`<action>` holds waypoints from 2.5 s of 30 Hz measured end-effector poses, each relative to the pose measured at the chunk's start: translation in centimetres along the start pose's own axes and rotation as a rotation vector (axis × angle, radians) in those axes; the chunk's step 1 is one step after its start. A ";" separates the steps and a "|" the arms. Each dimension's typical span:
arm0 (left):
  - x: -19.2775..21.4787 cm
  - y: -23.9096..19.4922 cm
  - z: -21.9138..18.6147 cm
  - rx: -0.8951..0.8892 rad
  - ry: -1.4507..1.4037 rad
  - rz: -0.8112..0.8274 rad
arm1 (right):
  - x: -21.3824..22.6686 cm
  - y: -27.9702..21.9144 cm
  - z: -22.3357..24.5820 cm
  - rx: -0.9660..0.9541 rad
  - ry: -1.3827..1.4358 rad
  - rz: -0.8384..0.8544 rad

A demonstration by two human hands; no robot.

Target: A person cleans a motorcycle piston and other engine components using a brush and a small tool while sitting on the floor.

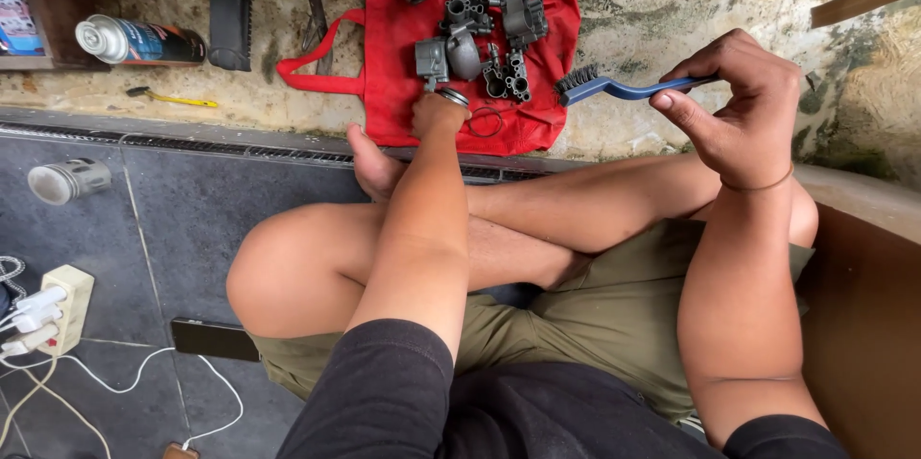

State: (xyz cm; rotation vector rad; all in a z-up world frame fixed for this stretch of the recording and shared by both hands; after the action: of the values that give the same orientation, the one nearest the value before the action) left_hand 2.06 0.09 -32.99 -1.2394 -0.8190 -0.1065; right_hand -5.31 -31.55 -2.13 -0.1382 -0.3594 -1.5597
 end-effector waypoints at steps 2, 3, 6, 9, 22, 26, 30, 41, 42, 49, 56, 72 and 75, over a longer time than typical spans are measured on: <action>1.8 -1.6 -0.1 -0.016 0.046 0.014 | -0.1 -0.1 -0.2 0.005 0.012 -0.013; 2.4 -2.5 -0.1 -0.031 0.094 0.036 | 0.0 -0.3 -0.3 0.001 0.023 -0.023; 5.0 -4.8 0.0 -0.114 0.233 0.072 | 0.2 -0.5 -1.1 0.032 0.055 -0.043; 6.6 -3.1 0.2 -0.359 0.320 0.013 | -0.1 -0.4 -0.4 0.038 0.082 -0.051; 17.2 -30.4 3.5 -1.457 -0.754 0.036 | -2.1 -3.1 6.1 0.165 0.195 -0.063; 16.3 -31.5 5.5 -1.368 -0.992 0.269 | -2.5 -5.1 7.2 0.067 0.126 -0.043; 16.7 -30.8 5.7 -1.374 -0.961 0.272 | -3.3 -4.7 8.3 0.056 0.092 0.086; 16.8 -30.8 5.4 -1.345 -1.161 0.422 | -4.6 -3.2 9.4 0.149 -0.001 0.056; 16.8 -30.9 5.3 -1.351 -1.151 0.436 | -4.8 -3.0 9.8 0.149 0.019 0.054; 16.7 -30.5 5.2 -1.276 -1.054 0.357 | -4.8 -2.8 9.3 0.139 -0.055 0.023; 16.8 -30.8 5.5 -1.303 -1.028 0.368 | -4.5 -3.0 7.9 0.159 -0.006 0.005; 16.4 -31.7 5.0 -1.304 -0.941 0.210 | -5.1 -2.4 5.9 0.307 0.130 0.021; 16.4 -31.4 5.4 -1.320 -0.982 0.237 | -4.8 -3.6 6.1 0.132 0.032 -0.006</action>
State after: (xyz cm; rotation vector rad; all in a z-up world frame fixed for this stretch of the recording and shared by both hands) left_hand -4.23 -0.82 2.29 -2.7270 -1.5142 0.2256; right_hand -9.61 -25.16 1.57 -0.0099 -0.4361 -1.5373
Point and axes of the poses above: each hand's wrist, its own y-axis towards the middle knuckle, its own x-axis out of the back of the hand, z = x × y, the point moved 2 cm from there along y, towards the middle knuckle, and after that the axes turned 13 degrees about y, right-handed, at the moved point
